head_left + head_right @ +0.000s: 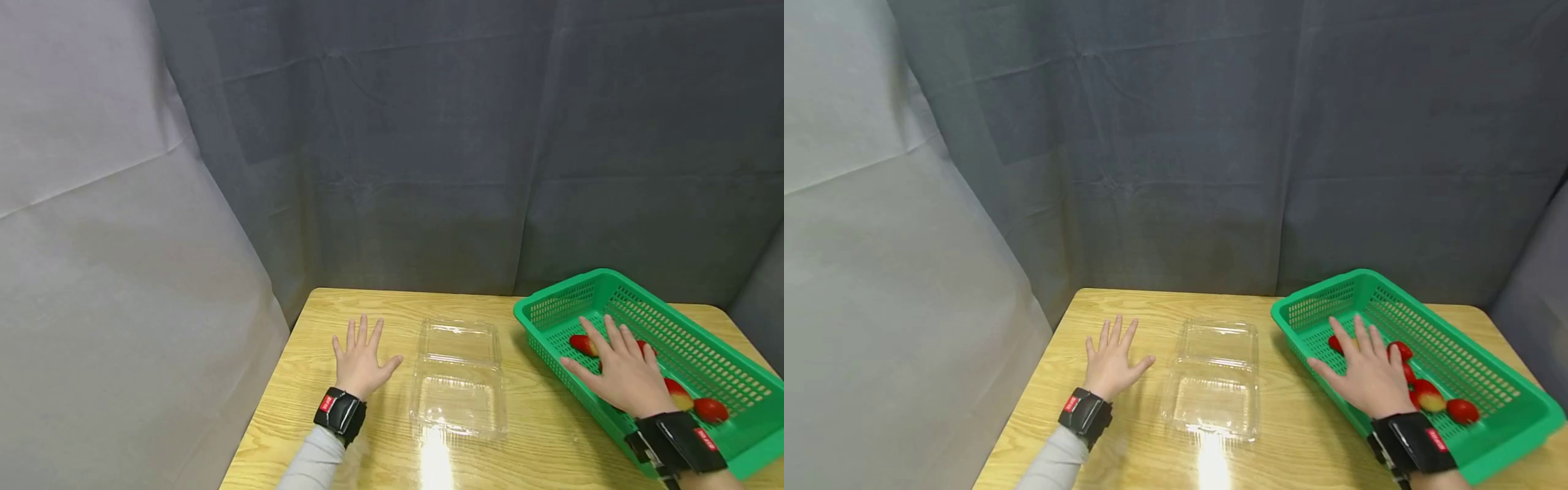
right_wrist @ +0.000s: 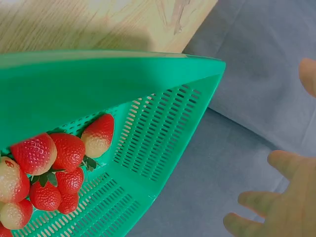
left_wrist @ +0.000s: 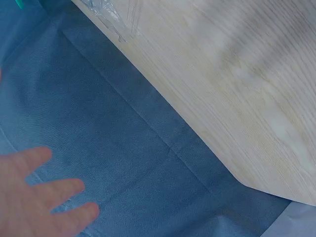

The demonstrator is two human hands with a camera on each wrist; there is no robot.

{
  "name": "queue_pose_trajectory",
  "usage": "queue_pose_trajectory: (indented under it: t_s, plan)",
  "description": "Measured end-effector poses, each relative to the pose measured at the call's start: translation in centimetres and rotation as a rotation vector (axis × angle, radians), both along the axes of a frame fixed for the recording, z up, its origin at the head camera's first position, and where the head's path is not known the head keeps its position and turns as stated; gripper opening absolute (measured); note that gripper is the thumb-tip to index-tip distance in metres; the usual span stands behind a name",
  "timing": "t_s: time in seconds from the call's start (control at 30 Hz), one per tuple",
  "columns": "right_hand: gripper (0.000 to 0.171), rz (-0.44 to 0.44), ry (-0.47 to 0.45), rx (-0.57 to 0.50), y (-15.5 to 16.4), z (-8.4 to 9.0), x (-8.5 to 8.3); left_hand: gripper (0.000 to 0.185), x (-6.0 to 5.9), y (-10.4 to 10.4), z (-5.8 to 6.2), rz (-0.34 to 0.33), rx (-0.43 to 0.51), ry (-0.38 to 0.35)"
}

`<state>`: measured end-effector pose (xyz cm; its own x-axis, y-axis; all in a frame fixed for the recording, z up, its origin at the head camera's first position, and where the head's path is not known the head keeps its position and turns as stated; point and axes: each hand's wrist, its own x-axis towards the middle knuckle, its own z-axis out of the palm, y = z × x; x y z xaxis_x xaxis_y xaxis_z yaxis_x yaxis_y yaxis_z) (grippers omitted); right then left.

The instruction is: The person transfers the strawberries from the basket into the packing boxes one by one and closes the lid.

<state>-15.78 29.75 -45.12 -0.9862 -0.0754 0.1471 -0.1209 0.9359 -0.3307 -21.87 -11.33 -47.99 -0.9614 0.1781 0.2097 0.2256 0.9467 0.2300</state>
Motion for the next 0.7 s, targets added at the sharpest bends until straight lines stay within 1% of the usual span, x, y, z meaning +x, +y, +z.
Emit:
queue_pose_trajectory:
  t_s: [0.1, 0.17, 0.23, 0.3, 0.33, 0.43, 0.5, 0.57, 0.63, 0.7]
  plan:
    - [0.085, 0.002, 0.013, -0.008, 0.4, 0.2, -0.1, 0.075, 0.1, 0.2, -0.2, -0.007, 0.042, -0.013]
    - [0.083, 0.000, 0.028, -0.013, 0.8, 0.3, -0.4, 0.072, 0.2, 0.4, -0.5, -0.017, 0.127, -0.043]
    - [0.080, 0.002, 0.043, -0.011, 1.4, 0.5, -1.0, 0.068, 0.4, 0.8, -1.2, -0.031, 0.236, -0.089]
    - [0.075, 0.010, 0.027, -0.018, 2.2, 0.8, -1.9, 0.065, 0.8, 1.2, -2.2, -0.046, 0.367, -0.168]
    - [0.073, 0.019, 0.012, -0.021, 2.6, 0.9, -2.4, 0.062, 0.9, 1.4, -2.8, -0.054, 0.418, -0.210]
    - [0.063, 0.054, -0.064, -0.026, 4.1, 0.7, -4.2, 0.053, 1.4, 2.0, -4.9, -0.067, 0.528, -0.336]
    - [0.057, 0.074, -0.124, -0.023, 5.1, 0.1, -5.5, 0.046, 1.7, 2.4, -6.0, -0.063, 0.564, -0.388]
    - [0.052, 0.088, -0.168, -0.011, 6.0, -0.9, -6.7, 0.038, 2.1, 2.6, -6.8, -0.052, 0.604, -0.411]
    - [0.050, 0.097, -0.217, -0.012, 6.8, -2.2, -8.0, 0.029, 2.2, 2.8, -7.2, -0.032, 0.677, -0.429]
    - [0.048, 0.102, -0.267, -0.022, 7.3, -3.6, -9.0, 0.019, 2.4, 3.0, -7.4, -0.017, 0.760, -0.442]
